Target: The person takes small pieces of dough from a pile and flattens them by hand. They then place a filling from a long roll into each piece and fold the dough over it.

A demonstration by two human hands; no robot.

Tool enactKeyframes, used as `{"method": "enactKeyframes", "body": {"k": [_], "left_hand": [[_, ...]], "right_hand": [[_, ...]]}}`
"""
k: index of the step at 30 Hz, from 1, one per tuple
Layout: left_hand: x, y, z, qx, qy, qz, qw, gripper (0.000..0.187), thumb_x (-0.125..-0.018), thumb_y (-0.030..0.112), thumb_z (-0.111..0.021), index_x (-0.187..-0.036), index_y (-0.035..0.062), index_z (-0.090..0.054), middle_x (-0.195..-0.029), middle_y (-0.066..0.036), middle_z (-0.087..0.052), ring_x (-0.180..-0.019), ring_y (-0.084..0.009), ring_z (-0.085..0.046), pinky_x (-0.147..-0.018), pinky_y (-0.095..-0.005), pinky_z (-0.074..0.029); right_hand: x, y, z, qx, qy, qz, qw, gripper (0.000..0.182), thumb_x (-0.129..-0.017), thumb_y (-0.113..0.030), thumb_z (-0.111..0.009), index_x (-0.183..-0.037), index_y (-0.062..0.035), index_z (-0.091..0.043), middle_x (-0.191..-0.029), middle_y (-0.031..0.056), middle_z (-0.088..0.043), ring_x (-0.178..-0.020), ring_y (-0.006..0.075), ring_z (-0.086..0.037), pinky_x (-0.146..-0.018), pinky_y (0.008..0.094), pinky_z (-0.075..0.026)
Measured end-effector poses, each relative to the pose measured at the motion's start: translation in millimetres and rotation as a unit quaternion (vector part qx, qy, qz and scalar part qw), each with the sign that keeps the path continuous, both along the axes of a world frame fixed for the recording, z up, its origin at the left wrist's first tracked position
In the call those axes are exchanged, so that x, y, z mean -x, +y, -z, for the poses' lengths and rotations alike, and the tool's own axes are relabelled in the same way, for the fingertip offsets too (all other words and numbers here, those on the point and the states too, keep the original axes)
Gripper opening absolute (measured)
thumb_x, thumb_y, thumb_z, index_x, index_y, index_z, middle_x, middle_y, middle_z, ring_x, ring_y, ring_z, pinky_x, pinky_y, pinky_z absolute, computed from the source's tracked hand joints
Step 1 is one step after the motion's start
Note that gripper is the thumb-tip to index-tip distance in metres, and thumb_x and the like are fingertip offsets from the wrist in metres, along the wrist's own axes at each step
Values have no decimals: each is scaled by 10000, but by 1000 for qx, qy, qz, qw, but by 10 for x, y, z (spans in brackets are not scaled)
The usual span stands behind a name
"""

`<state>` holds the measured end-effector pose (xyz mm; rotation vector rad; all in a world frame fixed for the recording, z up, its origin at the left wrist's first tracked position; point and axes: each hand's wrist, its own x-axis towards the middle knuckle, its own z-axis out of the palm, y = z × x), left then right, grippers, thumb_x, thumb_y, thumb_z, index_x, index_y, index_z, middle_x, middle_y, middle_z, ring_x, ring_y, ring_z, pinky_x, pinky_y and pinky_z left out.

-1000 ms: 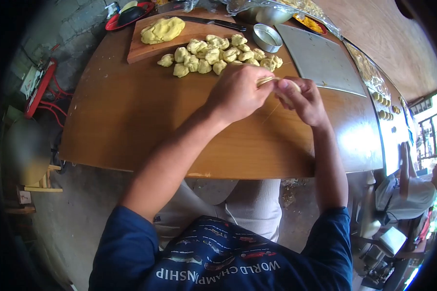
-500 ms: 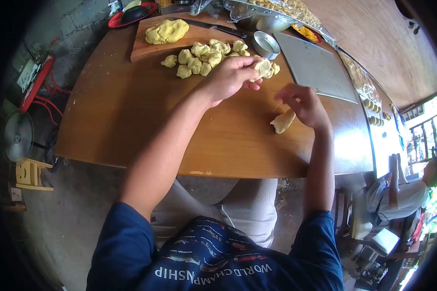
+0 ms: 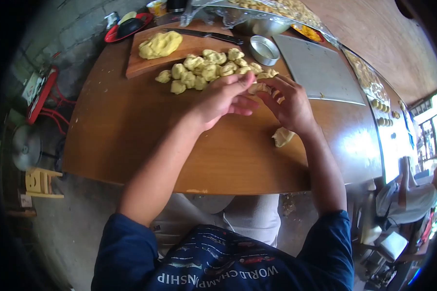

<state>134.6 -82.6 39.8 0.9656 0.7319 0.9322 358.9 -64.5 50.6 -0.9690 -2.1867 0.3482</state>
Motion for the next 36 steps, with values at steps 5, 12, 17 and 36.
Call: {"method": "enactKeyframes", "body": {"k": [5,12,17,36], "left_hand": [[-49,20,122,-108,103,-23,988,450,-1079,402,-684,-1383,71,-653,-1110,-38,-716,-934,-111,-696,-831,-279,-572],[-48,81,187,-167,95,-122,974,253,-1040,274,-759,-1130,39,-737,-919,-10,-727,-757,-70,-661,-686,-242,-578],[-21,40,146,-121,48,-98,987,249,-1055,322,-734,-1121,85,-697,-1013,8,-704,-850,-76,-671,-730,-249,-582],[-145,-53,207,-179,244,4,953,254,-1033,318,-749,-1181,113,-730,-830,67,-635,-692,-22,-497,-606,-228,-410]], "right_hand": [[-80,-11,30,31,-3,7,999,248,-920,-168,-823,-1106,-31,-733,-891,153,-734,-766,300,-741,-698,418,-580],[77,-151,-40,160,55,-5,986,355,-927,-217,-869,-1179,-47,-685,-859,97,-751,-767,218,-729,-708,383,-575],[-18,-51,-45,198,27,-9,980,443,-914,-271,-888,-1219,-34,-672,-927,77,-751,-819,189,-716,-761,358,-575],[-384,-46,-150,215,-136,-74,964,424,-875,-289,-896,-1189,-68,-715,-1019,109,-772,-918,242,-728,-819,384,-582]]}}
